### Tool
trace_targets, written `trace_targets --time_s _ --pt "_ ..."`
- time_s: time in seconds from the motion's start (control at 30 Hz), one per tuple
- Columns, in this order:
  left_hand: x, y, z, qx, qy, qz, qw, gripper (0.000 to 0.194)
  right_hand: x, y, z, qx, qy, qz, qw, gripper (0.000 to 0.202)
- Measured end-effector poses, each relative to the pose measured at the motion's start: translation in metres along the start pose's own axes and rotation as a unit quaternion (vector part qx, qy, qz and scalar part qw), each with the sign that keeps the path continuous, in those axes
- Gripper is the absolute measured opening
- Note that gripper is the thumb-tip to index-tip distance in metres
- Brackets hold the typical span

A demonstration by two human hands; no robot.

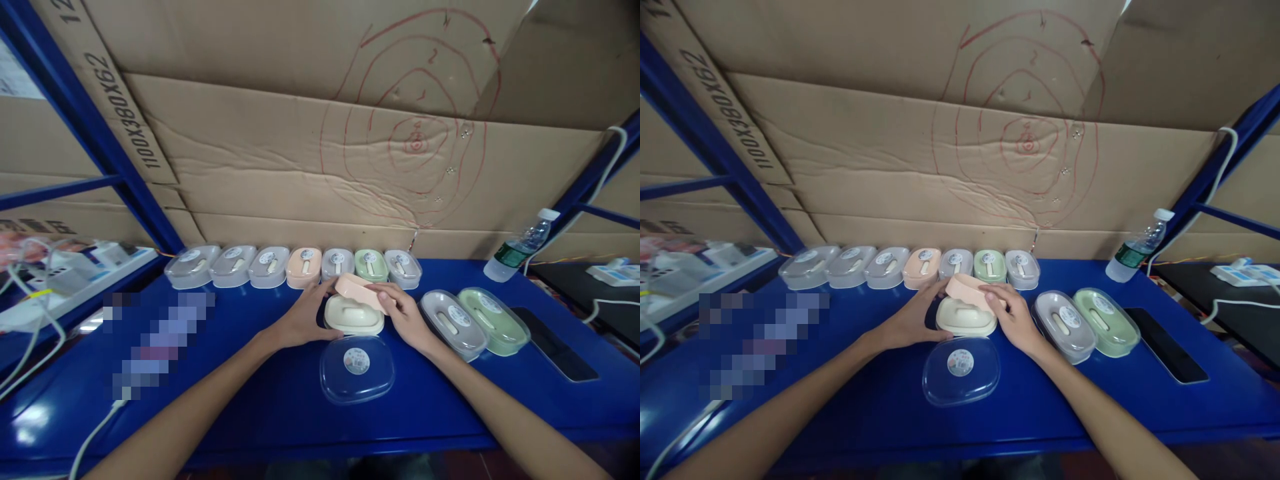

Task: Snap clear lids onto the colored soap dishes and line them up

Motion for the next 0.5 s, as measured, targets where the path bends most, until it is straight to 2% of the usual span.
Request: trace_targets --time_s 0.33,0.5 --pt "0.006 -0.007 -0.002 -0.003 -0.031 0.009 0.999 0.120 -0.002 -0.012 -0.004 0.060 -0.101 -0.096 0.988 0.040" --pt "0.006 -0.009 -0.003 -0.006 -0.028 0.022 0.999 0.114 -0.004 -0.017 -0.006 0.064 -0.120 -0.129 0.982 0.039"
Point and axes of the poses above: each hand's wrist, its own z-axis towards the middle knuckle, its own x-axis out of the back of the hand, y = z × x, the point moved 2 cm from there along z, towards the middle knuckle, and after that the axes turned 6 degrees about -y, right-handed, at the moved point
